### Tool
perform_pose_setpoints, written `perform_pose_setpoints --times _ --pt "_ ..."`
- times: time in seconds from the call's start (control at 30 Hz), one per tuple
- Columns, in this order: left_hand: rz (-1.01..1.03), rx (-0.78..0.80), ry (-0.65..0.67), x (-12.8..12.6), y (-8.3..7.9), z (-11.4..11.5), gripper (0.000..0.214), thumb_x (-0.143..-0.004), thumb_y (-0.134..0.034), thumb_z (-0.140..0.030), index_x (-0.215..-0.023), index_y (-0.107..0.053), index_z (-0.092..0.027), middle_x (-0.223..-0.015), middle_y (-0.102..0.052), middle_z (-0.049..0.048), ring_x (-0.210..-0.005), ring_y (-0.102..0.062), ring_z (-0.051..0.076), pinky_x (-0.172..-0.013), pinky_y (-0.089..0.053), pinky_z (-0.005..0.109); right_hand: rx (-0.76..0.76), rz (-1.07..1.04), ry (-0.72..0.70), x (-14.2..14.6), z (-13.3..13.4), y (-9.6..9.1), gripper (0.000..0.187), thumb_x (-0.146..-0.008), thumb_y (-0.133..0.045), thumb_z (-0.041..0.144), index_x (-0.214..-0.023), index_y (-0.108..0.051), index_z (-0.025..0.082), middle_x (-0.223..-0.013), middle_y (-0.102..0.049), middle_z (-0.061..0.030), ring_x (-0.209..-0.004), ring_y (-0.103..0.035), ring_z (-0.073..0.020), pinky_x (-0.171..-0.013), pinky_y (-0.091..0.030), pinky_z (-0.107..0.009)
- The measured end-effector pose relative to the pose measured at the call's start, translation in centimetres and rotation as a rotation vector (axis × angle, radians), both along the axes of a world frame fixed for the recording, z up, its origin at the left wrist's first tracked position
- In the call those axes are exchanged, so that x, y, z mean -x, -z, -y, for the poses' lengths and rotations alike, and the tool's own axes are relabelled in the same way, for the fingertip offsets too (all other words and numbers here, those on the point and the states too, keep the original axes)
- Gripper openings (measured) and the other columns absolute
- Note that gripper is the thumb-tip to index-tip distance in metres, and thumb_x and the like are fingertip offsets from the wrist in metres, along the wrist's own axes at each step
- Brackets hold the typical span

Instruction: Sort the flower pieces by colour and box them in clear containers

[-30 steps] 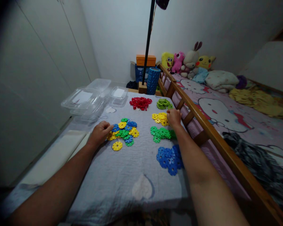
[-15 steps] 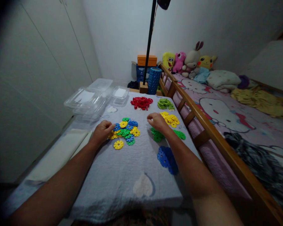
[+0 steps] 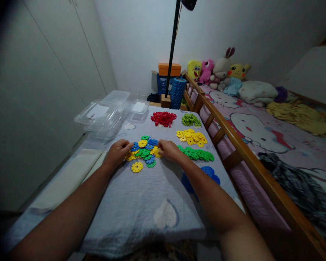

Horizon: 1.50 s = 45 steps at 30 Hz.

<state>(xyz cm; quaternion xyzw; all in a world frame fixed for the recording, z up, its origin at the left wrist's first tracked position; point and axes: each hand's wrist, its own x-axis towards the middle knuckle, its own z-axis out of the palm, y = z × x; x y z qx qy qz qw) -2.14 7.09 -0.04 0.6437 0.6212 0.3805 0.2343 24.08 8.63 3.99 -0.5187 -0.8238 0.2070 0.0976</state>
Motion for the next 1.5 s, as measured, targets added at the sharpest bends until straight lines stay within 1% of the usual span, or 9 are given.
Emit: perform_pose_setpoints --times 0.13,0.3,0.37,0.47,0.63,0.87,1.13,1.4,1.5 --pt "0.032 0.020 0.004 0.0 0.1 -0.1 0.034 -0.084 -0.053 -0.049 -0.062 -0.053 -0.023 -0.061 -0.051 0.0000 -0.069 -0.051 0.018 -0.061 -0.036 0.030 0.028 -0.117 0.030 -2.2 -0.8 -0.9 0.014 -0.082 -0.063 0.010 -0.091 -0.071 0.018 -0.085 -0.072 -0.0001 -0.076 -0.061 -0.0131 -0.069 -0.041 -0.022" --pt "0.021 0.025 0.005 0.0 0.2 -0.1 0.035 -0.083 -0.052 -0.051 -0.063 -0.055 -0.023 -0.061 -0.053 0.0005 -0.069 -0.052 0.019 -0.061 -0.036 0.030 -0.175 -0.212 0.317 -6.8 -3.8 -1.7 0.014 -0.082 -0.059 0.014 -0.087 -0.072 0.017 -0.086 -0.073 -0.0028 -0.079 -0.063 -0.0160 -0.074 -0.045 -0.025" --pt "0.013 0.021 0.004 0.0 0.2 -0.2 0.035 -0.083 -0.052 -0.051 -0.063 -0.056 -0.023 -0.061 -0.053 0.0006 -0.069 -0.053 0.019 -0.061 -0.036 0.030 -0.283 -0.173 0.459 -8.8 -5.2 -2.0 0.018 -0.080 -0.056 0.013 -0.086 -0.073 0.017 -0.088 -0.073 -0.0045 -0.081 -0.063 -0.0179 -0.076 -0.047 -0.027" --pt "-0.001 0.013 0.003 -0.1 0.2 -0.2 0.035 -0.083 -0.053 -0.051 -0.063 -0.056 -0.023 -0.061 -0.055 0.0008 -0.069 -0.054 0.019 -0.062 -0.037 0.030 -0.398 -0.068 0.590 -11.2 -6.9 -2.1 0.024 -0.080 -0.053 0.013 -0.088 -0.075 0.016 -0.094 -0.075 -0.0080 -0.090 -0.064 -0.0209 -0.085 -0.048 -0.030" --pt "-0.012 0.010 -0.003 0.0 0.2 -0.2 0.035 -0.083 -0.053 -0.050 -0.064 -0.058 -0.022 -0.064 -0.058 0.0016 -0.070 -0.055 0.019 -0.063 -0.038 0.030 -0.404 0.100 0.701 -12.4 -7.9 -1.3 0.030 -0.084 -0.052 0.014 -0.096 -0.080 0.018 -0.108 -0.076 -0.0107 -0.101 -0.064 -0.0233 -0.092 -0.046 -0.033" --pt "-0.012 0.004 0.013 0.0 0.2 -0.2 0.037 -0.086 -0.053 -0.051 -0.063 -0.058 -0.022 -0.064 -0.057 0.0014 -0.070 -0.055 0.019 -0.064 -0.039 0.030 -0.342 0.274 0.724 -12.1 -7.6 -0.3 0.031 -0.089 -0.052 0.017 -0.101 -0.081 0.022 -0.118 -0.074 -0.0114 -0.109 -0.060 -0.0284 -0.090 -0.043 -0.039" --pt "-0.012 -0.021 -0.004 0.1 0.3 -0.2 0.035 -0.086 -0.054 -0.048 -0.063 -0.057 -0.022 -0.070 -0.054 0.0012 -0.071 -0.054 0.018 -0.067 -0.040 0.031 -0.339 0.288 0.685 -12.6 -6.4 0.2 0.031 -0.088 -0.055 0.017 -0.104 -0.081 0.022 -0.122 -0.073 -0.0106 -0.111 -0.059 -0.0277 -0.090 -0.043 -0.038" --pt "-0.006 -0.049 -0.001 0.1 0.2 -0.3 0.031 -0.085 -0.056 -0.042 -0.061 -0.055 -0.022 -0.075 -0.054 0.0017 -0.074 -0.054 0.018 -0.073 -0.043 0.031 -0.376 0.220 0.691 -12.2 -5.5 -1.2 0.031 -0.089 -0.053 0.017 -0.104 -0.080 0.021 -0.121 -0.073 -0.0114 -0.113 -0.061 -0.0293 -0.093 -0.045 -0.038" --pt "-0.003 -0.041 0.017 0.2 0.2 -0.3 0.030 -0.085 -0.056 -0.042 -0.062 -0.055 -0.022 -0.073 -0.054 0.0013 -0.073 -0.053 0.018 -0.072 -0.042 0.031 -0.404 0.178 0.610 -10.7 -5.4 -1.8 0.028 -0.090 -0.054 0.017 -0.103 -0.079 0.019 -0.118 -0.074 -0.0119 -0.113 -0.061 -0.0288 -0.096 -0.045 -0.038"
